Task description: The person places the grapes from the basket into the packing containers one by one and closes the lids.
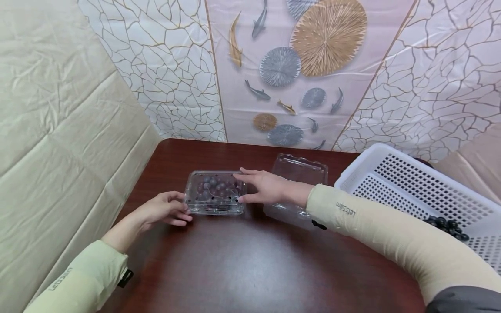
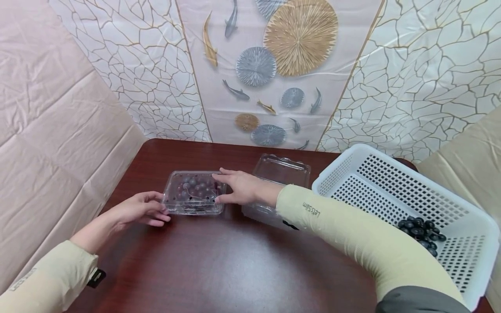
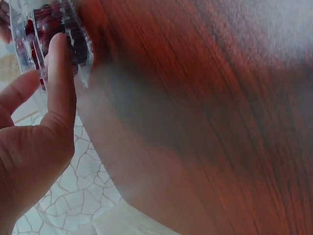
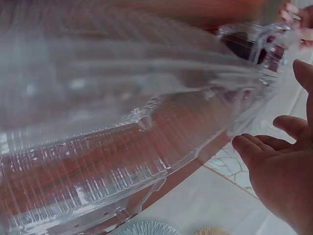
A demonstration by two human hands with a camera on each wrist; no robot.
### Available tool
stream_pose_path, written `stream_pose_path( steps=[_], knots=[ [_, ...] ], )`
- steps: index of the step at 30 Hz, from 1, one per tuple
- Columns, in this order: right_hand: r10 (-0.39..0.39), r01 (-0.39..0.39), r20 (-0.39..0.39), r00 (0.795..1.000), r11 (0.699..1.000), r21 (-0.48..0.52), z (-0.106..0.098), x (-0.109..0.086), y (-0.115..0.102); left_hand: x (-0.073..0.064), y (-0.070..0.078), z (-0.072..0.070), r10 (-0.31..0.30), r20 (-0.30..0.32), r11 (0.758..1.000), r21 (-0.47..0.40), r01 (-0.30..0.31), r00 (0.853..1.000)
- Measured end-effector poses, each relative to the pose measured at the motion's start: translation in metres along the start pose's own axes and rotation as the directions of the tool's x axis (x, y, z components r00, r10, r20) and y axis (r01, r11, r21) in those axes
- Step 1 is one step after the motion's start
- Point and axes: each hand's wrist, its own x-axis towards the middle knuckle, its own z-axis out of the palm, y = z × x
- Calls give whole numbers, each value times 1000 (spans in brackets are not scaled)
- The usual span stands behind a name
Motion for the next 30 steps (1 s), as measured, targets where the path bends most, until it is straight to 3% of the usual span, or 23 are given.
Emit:
stream_pose_path(
  steps=[5, 15, 21, 26, 30],
  knots=[
    [-23, 25, -63, 998, 999, 45, -8, -11, -6, 3, 0, 5, 12, -49, 1000, -14, -12, 999],
    [47, -16, -113, 992, 965, 260, -8, -45, -29, 3, 0, 8, 28, -69, 999, -25, -29, 997],
    [61, -3, -136, 989, 920, 392, 5, -59, -37, 3, 0, 7, 17, -52, 999, -50, -20, 998],
    [92, -37, -88, 992, 871, 491, 23, -66, -39, 4, 0, 6, 15, -46, 999, -52, -17, 999],
    [98, -57, -56, 994, 861, 506, 39, -70, -36, 4, 0, 6, 18, -48, 999, -45, -20, 999]
  ],
)
